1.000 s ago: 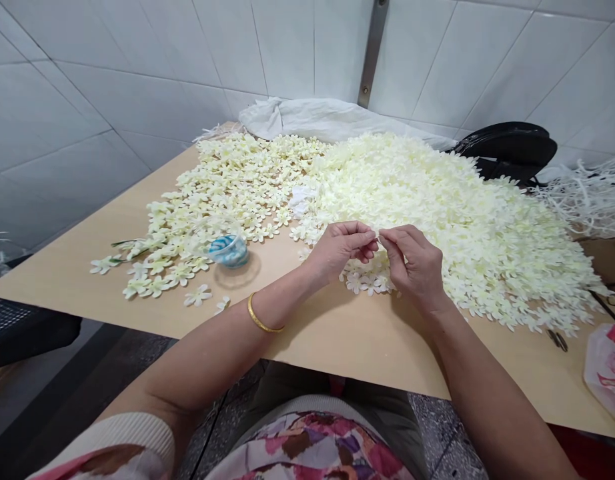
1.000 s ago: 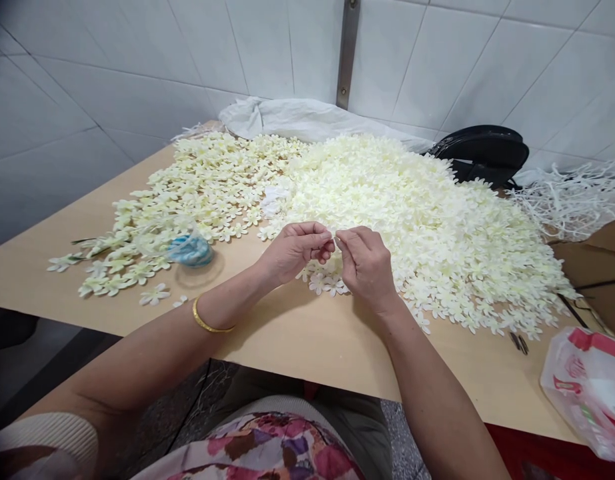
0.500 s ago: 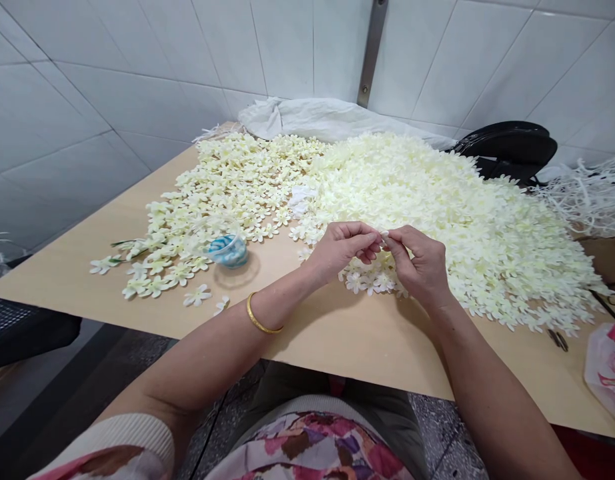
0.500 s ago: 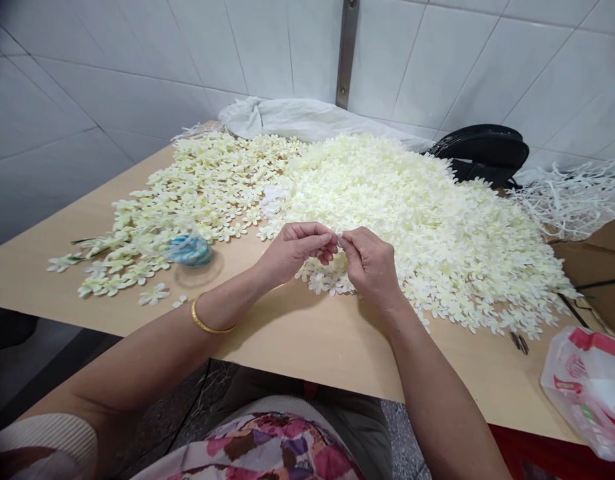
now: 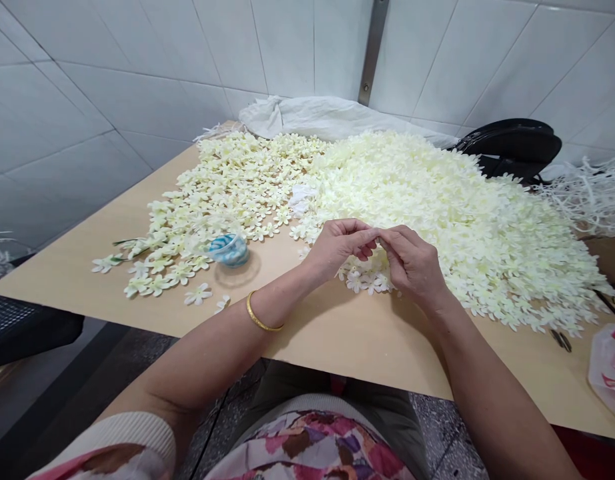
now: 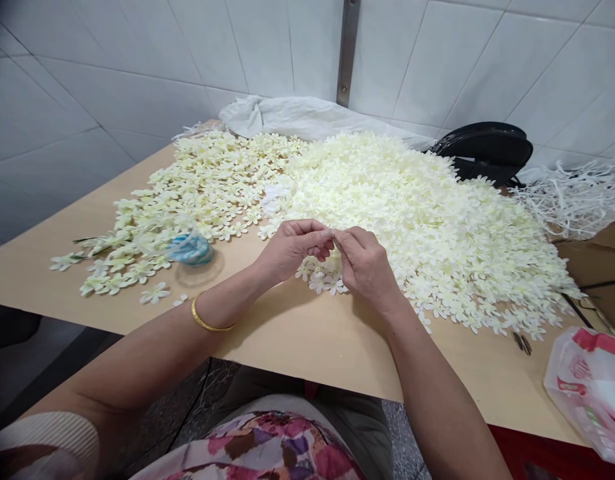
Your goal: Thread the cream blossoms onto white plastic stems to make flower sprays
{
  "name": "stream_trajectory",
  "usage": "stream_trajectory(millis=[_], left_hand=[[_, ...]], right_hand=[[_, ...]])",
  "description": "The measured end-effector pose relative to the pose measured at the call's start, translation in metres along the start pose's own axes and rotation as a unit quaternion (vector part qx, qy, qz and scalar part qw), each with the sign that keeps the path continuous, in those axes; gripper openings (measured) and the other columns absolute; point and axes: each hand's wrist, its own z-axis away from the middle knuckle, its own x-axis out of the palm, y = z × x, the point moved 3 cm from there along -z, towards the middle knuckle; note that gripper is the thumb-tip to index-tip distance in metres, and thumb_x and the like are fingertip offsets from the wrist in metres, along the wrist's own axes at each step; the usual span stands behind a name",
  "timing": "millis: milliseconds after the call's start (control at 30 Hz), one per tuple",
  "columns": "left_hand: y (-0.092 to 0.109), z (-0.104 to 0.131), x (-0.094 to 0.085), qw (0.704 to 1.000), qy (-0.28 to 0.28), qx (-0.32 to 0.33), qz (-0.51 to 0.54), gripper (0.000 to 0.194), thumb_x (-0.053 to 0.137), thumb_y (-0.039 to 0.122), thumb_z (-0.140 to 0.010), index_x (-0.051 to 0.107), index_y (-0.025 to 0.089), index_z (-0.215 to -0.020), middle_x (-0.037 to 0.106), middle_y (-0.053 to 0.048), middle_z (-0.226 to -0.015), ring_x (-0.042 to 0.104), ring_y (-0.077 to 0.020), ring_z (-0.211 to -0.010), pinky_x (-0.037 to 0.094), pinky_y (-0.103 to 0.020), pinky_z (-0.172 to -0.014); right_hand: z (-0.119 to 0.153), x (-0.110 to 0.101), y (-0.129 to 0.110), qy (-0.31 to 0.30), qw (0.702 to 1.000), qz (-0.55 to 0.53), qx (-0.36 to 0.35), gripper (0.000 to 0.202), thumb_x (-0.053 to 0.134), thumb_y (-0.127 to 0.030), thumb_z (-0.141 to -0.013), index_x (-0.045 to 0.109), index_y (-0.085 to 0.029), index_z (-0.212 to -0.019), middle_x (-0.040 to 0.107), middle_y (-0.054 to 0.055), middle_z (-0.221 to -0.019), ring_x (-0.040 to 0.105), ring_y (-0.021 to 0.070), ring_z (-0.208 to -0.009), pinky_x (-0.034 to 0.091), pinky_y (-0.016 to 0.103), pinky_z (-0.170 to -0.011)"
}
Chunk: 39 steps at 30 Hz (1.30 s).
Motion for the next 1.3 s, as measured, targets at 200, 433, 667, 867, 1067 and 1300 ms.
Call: stream_trajectory(millis=[200, 433, 667, 867, 1067, 1300], left_hand=[[-0.001, -0.001, 0.0, 1.0, -0.005, 0.004, 0.005, 0.021, 0.074, 0.029, -0.065, 0.064, 0.01, -0.068, 0.062, -0.001, -0.06, 0.055, -0.0072, -0.051, 0.046, -0.022, -0.054], [-0.003, -0.002, -0.001, 1.0, 0.003, 0.003, -0.006, 0.021, 0.074, 0.029, -0.064, 0.064, 0.01, -0.067, 0.061, -0.001, -0.059, 0.055, -0.0075, -0.051, 0.046, -0.022, -0.054], [-0.004, -0.001, -0.002, 1.0, 0.003, -0.002, -0.006, 0.021, 0.074, 0.029, -0.065, 0.064, 0.011, -0.068, 0.062, -0.001, -0.061, 0.055, -0.0071, -0.051, 0.046, -0.022, -0.055], [-0.004, -0.002, -0.002, 1.0, -0.011, 0.006, -0.001, 0.021, 0.073, 0.028, -0.066, 0.065, 0.01, -0.072, 0.062, -0.001, -0.062, 0.056, -0.0077, -0.054, 0.047, -0.023, -0.057], [0.001, 0.0, 0.001, 1.0, -0.027, 0.008, 0.002, 0.018, 0.071, 0.026, -0.068, 0.066, 0.009, -0.075, 0.064, -0.002, -0.065, 0.058, -0.0075, -0.055, 0.048, -0.023, -0.058], [0.007, 0.004, 0.005, 0.998, -0.005, 0.027, -0.06, 0.005, 0.062, 0.015, -0.071, 0.063, 0.01, -0.069, 0.061, 0.0, -0.059, 0.054, -0.0064, -0.05, 0.047, -0.021, -0.054]], right_hand=[[0.0, 0.0, 0.0, -0.002, 1.0, 0.001, 0.003, 0.021, 0.042, -0.012, -0.087, 0.062, -0.016, -0.095, 0.064, 0.009, -0.083, 0.061, 0.0167, -0.076, 0.051, 0.029, -0.066], [0.001, 0.002, 0.001, -0.008, 1.0, 0.009, 0.006, 0.022, 0.043, -0.013, -0.086, 0.062, -0.016, -0.096, 0.064, 0.008, -0.082, 0.061, 0.0172, -0.077, 0.051, 0.03, -0.067], [0.002, 0.004, 0.003, -0.017, 0.999, 0.031, 0.012, 0.026, 0.042, -0.013, -0.085, 0.062, -0.02, -0.1, 0.064, 0.008, -0.085, 0.059, 0.0179, -0.08, 0.05, 0.031, -0.07], [0.001, 0.001, 0.002, -0.008, 0.999, -0.006, 0.031, 0.023, 0.043, -0.016, -0.087, 0.063, -0.019, -0.097, 0.064, 0.007, -0.084, 0.06, 0.0159, -0.076, 0.05, 0.029, -0.067], [-0.003, -0.005, 0.0, 0.006, 0.994, -0.085, 0.071, 0.021, 0.044, -0.019, -0.089, 0.065, -0.019, -0.088, 0.065, 0.005, -0.078, 0.061, 0.0136, -0.075, 0.049, 0.027, -0.069], [-0.002, -0.004, 0.001, 0.025, 0.988, -0.093, 0.122, 0.018, 0.048, -0.022, -0.087, 0.063, -0.019, -0.077, 0.064, 0.002, -0.071, 0.06, 0.0128, -0.067, 0.047, 0.026, -0.063]])
